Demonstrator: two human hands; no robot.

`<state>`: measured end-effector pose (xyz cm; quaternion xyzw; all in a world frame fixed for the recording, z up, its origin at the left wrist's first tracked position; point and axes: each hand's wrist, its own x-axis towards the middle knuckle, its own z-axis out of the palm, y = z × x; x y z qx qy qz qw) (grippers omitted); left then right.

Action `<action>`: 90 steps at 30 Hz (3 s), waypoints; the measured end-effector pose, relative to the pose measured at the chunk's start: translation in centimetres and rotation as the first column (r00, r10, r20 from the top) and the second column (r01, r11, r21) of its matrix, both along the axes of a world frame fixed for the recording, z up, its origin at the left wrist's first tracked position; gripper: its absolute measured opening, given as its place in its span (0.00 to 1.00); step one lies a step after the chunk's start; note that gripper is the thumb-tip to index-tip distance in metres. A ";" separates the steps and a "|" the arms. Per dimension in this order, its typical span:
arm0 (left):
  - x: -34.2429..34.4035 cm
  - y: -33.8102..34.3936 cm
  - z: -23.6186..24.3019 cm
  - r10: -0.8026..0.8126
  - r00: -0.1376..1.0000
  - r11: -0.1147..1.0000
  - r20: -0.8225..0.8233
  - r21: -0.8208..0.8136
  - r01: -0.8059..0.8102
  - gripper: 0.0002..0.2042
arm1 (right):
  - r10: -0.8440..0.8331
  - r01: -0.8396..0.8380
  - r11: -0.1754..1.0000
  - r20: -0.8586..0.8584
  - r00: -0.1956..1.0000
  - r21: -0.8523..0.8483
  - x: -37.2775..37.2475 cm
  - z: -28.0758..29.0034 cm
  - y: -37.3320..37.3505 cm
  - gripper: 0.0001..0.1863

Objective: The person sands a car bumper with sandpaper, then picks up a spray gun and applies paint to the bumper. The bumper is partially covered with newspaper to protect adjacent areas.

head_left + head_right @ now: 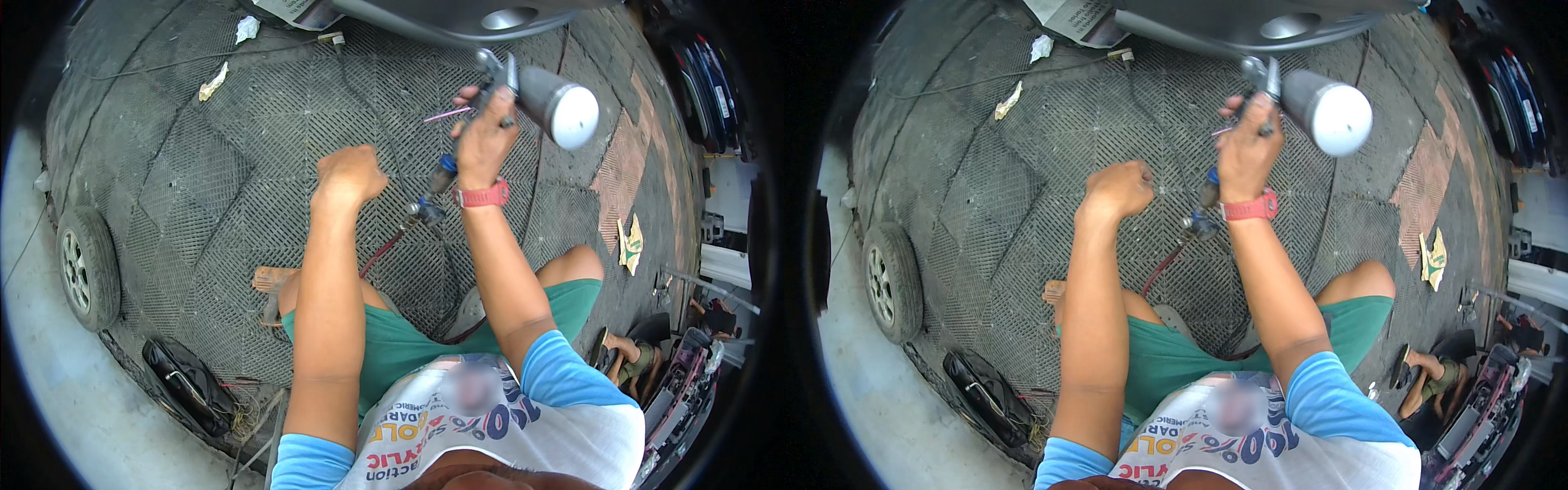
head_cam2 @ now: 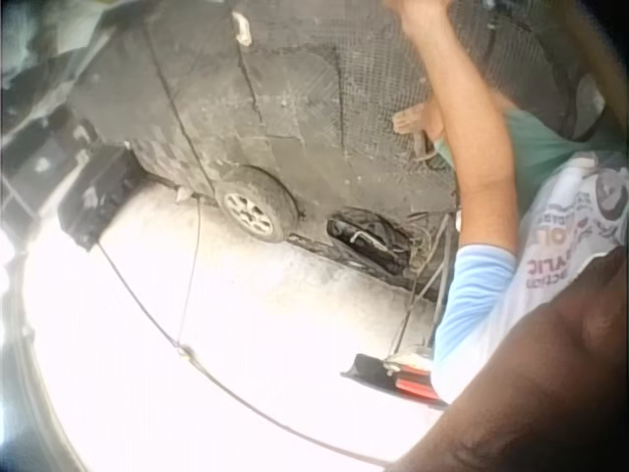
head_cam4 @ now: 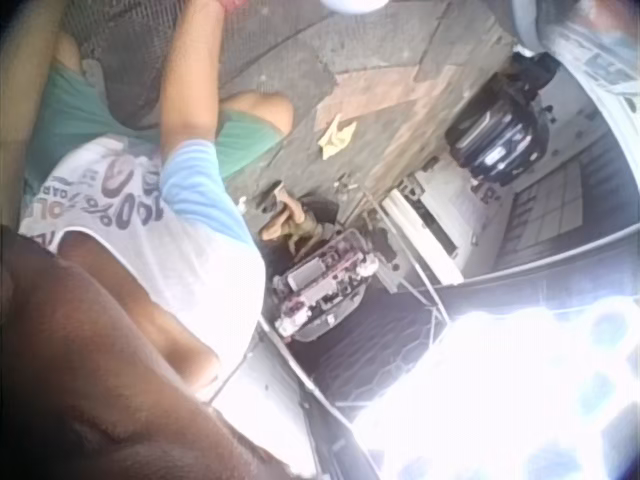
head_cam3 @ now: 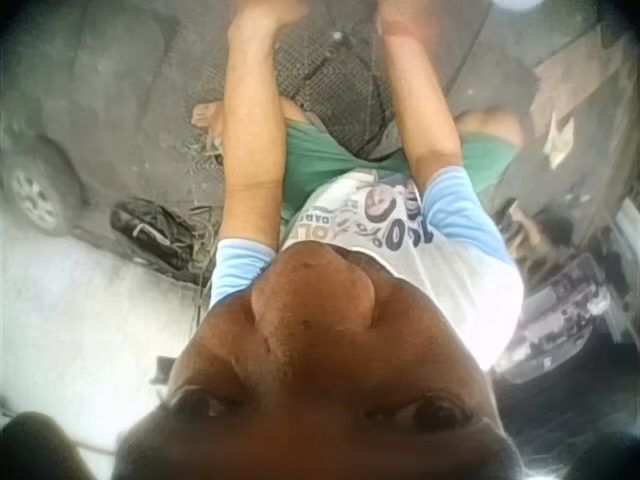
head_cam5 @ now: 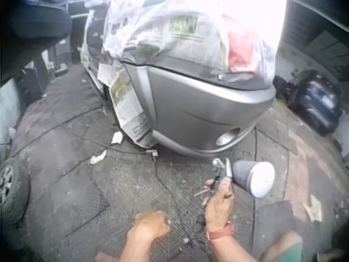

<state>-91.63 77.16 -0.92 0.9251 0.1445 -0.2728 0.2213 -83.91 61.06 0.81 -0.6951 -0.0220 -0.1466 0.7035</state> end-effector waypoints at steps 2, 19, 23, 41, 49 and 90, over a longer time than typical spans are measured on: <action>-0.2 0.3 0.3 0.029 1.000 1.000 0.010 0.012 -0.029 0.20 | 0.105 -0.104 0.994 0.044 0.993 -0.017 0.9 0.4 2.7 0.28; -0.5 0.9 0.4 0.108 0.990 0.993 0.090 0.039 -0.112 0.19 | 0.173 -0.169 0.984 0.093 0.981 -0.053 2.0 3.5 2.9 0.27; -0.3 0.9 -0.9 0.091 0.987 0.994 0.129 0.041 -0.097 0.19 | 0.019 -0.016 0.999 0.079 0.997 -0.037 0.3 4.2 -3.3 0.29; 0.4 -0.8 0.4 0.033 0.996 0.997 0.085 0.072 -0.039 0.20 | 0.358 -0.367 0.921 0.087 0.930 0.129 1.1 8.9 -2.5 0.34; 0.5 -2.0 0.5 0.034 0.990 0.999 0.138 0.028 -0.038 0.21 | -0.010 0.008 1.000 0.104 0.995 0.013 2.3 9.0 -13.5 0.37; 4.5 -8.8 -0.4 -0.174 0.982 0.982 0.076 0.086 0.167 0.22 | 0.285 -0.272 0.954 -0.095 0.954 0.127 6.7 4.8 -15.2 0.41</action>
